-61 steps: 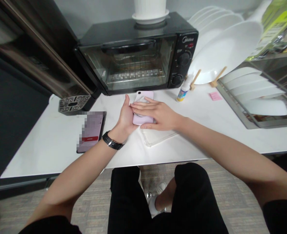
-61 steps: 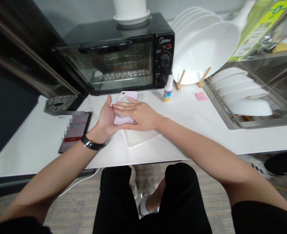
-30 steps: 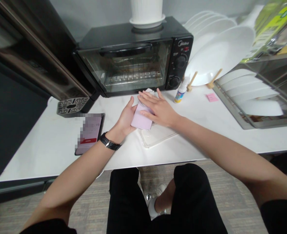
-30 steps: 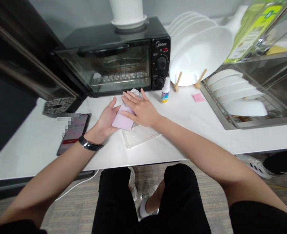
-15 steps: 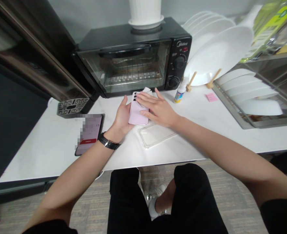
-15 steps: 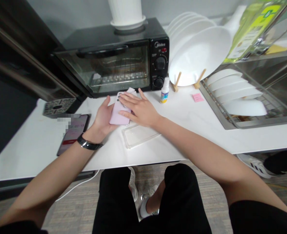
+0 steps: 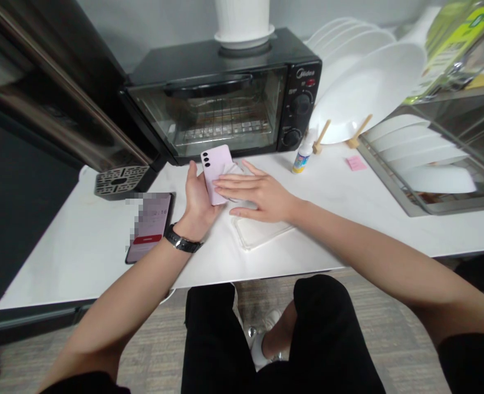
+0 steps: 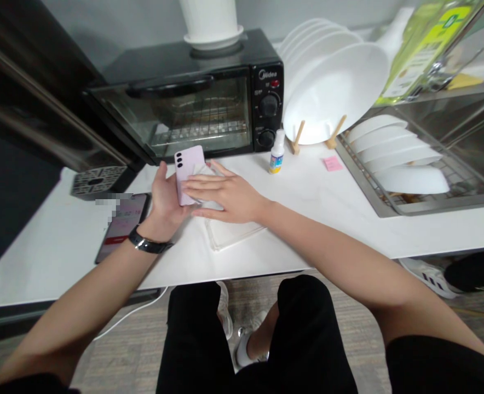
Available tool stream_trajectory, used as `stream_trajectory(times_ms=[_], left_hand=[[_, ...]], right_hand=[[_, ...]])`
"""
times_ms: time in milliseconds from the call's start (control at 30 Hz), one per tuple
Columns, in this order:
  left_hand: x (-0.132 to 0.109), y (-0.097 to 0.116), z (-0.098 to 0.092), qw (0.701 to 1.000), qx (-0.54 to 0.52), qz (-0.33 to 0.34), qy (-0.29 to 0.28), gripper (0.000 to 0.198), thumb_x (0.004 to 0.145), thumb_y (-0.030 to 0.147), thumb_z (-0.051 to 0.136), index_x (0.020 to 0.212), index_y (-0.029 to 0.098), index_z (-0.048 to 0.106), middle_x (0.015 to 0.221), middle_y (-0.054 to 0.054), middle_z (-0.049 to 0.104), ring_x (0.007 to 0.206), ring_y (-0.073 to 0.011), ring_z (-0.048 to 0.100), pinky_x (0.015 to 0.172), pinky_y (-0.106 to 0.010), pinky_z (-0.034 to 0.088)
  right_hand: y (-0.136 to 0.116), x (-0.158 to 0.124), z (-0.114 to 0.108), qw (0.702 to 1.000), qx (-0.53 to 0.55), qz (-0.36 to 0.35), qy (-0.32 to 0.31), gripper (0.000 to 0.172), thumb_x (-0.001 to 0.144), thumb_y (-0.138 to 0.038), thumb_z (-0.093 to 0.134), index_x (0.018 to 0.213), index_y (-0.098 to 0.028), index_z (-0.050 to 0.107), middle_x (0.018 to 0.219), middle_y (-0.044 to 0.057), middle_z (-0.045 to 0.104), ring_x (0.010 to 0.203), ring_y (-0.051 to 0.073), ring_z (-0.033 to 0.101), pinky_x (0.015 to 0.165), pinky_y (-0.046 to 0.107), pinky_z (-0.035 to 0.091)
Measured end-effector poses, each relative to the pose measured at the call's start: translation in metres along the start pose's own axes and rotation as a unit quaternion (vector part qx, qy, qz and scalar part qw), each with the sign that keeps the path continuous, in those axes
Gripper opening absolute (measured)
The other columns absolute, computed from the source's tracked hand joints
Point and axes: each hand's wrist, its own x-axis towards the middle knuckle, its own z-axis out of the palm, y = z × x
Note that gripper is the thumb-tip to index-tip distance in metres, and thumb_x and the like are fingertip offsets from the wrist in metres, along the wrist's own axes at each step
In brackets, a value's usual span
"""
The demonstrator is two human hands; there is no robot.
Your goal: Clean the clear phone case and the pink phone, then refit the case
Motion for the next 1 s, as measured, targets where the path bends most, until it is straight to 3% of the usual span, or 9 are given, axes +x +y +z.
stream_trajectory(times_ms=[133, 233, 533, 733, 900, 1000], left_hand=[[-0.003, -0.002, 0.008, 0.996, -0.015, -0.084, -0.039, 0.040, 0.072, 0.046, 0.026, 0.092, 0.020, 0.049, 0.081, -0.005, 0.058, 0.082, -0.0205, 0.050, 0.067, -0.030, 0.041], [-0.006, -0.006, 0.014, 0.989, -0.032, -0.132, -0.052, 0.036, 0.070, 0.045, 0.032, 0.088, 0.020, 0.051, 0.077, -0.005, 0.059, 0.078, -0.0208, 0.052, 0.064, -0.030, 0.042], [-0.002, -0.007, 0.001, 0.996, -0.074, -0.044, -0.002, 0.040, 0.075, 0.042, 0.022, 0.085, 0.016, 0.050, 0.080, -0.006, 0.057, 0.082, -0.0190, 0.050, 0.064, -0.031, 0.042], [-0.005, -0.003, 0.008, 0.995, -0.091, -0.036, 0.006, 0.040, 0.076, 0.040, 0.020, 0.092, 0.015, 0.047, 0.082, -0.005, 0.057, 0.083, -0.0191, 0.049, 0.068, -0.031, 0.040], [-0.007, -0.003, 0.013, 0.995, -0.077, -0.064, 0.017, 0.036, 0.075, 0.040, 0.023, 0.090, 0.018, 0.048, 0.082, -0.003, 0.057, 0.082, -0.0178, 0.049, 0.069, -0.028, 0.040], [-0.007, -0.004, 0.013, 0.991, -0.074, -0.103, 0.051, 0.037, 0.074, 0.042, 0.025, 0.088, 0.018, 0.049, 0.080, -0.002, 0.057, 0.081, -0.0175, 0.050, 0.069, -0.027, 0.040]], right_hand=[[0.012, -0.001, 0.004, 0.993, -0.021, 0.100, 0.065, 0.049, 0.071, -0.043, 0.033, 0.116, -0.028, 0.020, 0.121, -0.006, 0.023, 0.113, 0.014, 0.013, 0.095, 0.035, -0.002], [0.015, 0.000, 0.007, 0.990, -0.014, 0.117, 0.073, 0.055, 0.068, -0.045, 0.037, 0.117, -0.028, 0.018, 0.122, -0.006, 0.019, 0.113, 0.016, 0.011, 0.095, 0.038, 0.000], [-0.004, 0.001, 0.002, 0.998, 0.058, -0.016, -0.025, 0.057, 0.068, -0.047, 0.035, 0.117, -0.026, 0.017, 0.119, -0.004, 0.029, 0.109, 0.010, 0.023, 0.096, 0.032, 0.004], [0.005, 0.000, 0.003, 1.000, 0.018, 0.021, 0.006, 0.045, 0.069, -0.048, 0.031, 0.110, -0.028, 0.030, 0.118, -0.006, 0.029, 0.110, 0.008, 0.021, 0.097, 0.030, 0.004], [0.017, -0.001, 0.007, 0.994, 0.006, 0.101, 0.049, 0.059, 0.063, -0.052, 0.039, 0.115, -0.029, 0.021, 0.121, -0.006, 0.022, 0.112, 0.015, 0.016, 0.096, 0.037, 0.003], [0.011, 0.000, 0.005, 0.998, 0.025, 0.060, 0.016, 0.057, 0.065, -0.049, 0.039, 0.116, -0.030, 0.020, 0.119, -0.007, 0.026, 0.111, 0.013, 0.018, 0.096, 0.034, 0.005]])
